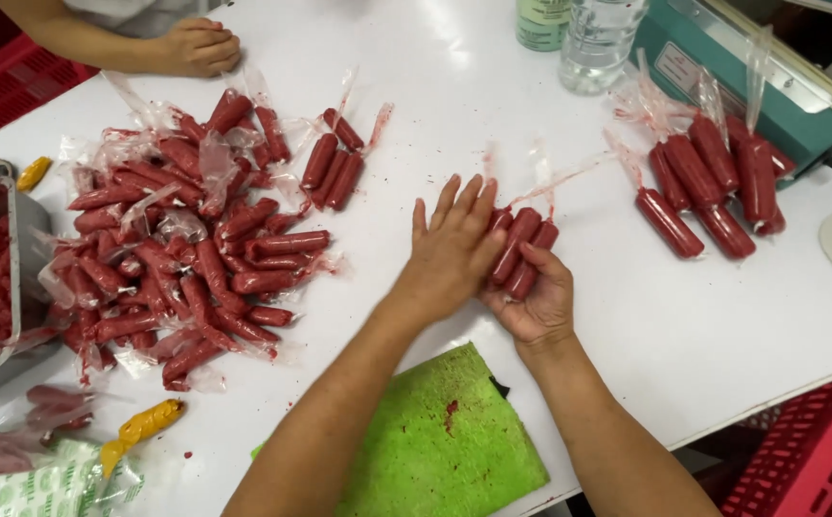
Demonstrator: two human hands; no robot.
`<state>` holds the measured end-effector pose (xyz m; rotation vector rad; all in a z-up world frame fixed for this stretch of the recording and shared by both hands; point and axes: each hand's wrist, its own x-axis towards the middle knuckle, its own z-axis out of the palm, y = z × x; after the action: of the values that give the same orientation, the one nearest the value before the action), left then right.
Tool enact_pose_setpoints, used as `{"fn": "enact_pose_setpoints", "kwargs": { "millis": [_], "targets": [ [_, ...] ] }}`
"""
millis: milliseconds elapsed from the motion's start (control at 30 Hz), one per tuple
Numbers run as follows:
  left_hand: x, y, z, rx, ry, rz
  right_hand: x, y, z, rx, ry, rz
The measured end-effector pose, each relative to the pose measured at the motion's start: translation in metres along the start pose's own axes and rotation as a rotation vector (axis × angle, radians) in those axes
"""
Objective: The person repeatedly picks up small red sausages, places them into clear plastic bags, and ties the bags closed by hand. The person then places the tied bags onto a pile on the table. Another person is visible in the background performing a similar task.
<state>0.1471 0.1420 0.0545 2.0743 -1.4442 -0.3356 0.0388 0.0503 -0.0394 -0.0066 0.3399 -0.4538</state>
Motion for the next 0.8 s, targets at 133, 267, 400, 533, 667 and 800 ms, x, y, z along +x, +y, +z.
{"fn": "enact_pose_setpoints", "kwargs": {
  "millis": [133, 267, 400, 533, 667, 800],
  "targets": [
    [0.028, -0.074, -0.041, -0.263, 0.298, -0.096, -0.031, 0.011, 0.048, -0.043, -0.160, 0.049],
    [0.034, -0.175, -0.102, 0.533, 0.550, -0.377, -0.031, 0.011, 0.048, -0.061, -0.404, 0.078],
    [0.048, -0.220, -0.089, 0.734, 0.273, -0.421, -0.029, 0.011, 0.050, -0.061, -0.400, 0.078],
    [0.046, -0.233, -0.076, 0.691, 0.353, -0.404, -0.027, 0.009, 0.049, -0.051, -0.410, 0.055],
    [0.028, -0.140, -0.096, 0.181, 0.557, -0.577, -0.016, 0.008, 0.034, -0.095, -0.377, -0.013],
    [0.007, -0.021, -0.057, -0.189, 0.753, -0.214, 0.003, 0.012, 0.011, -0.154, -0.010, -0.045]
  ]
}}
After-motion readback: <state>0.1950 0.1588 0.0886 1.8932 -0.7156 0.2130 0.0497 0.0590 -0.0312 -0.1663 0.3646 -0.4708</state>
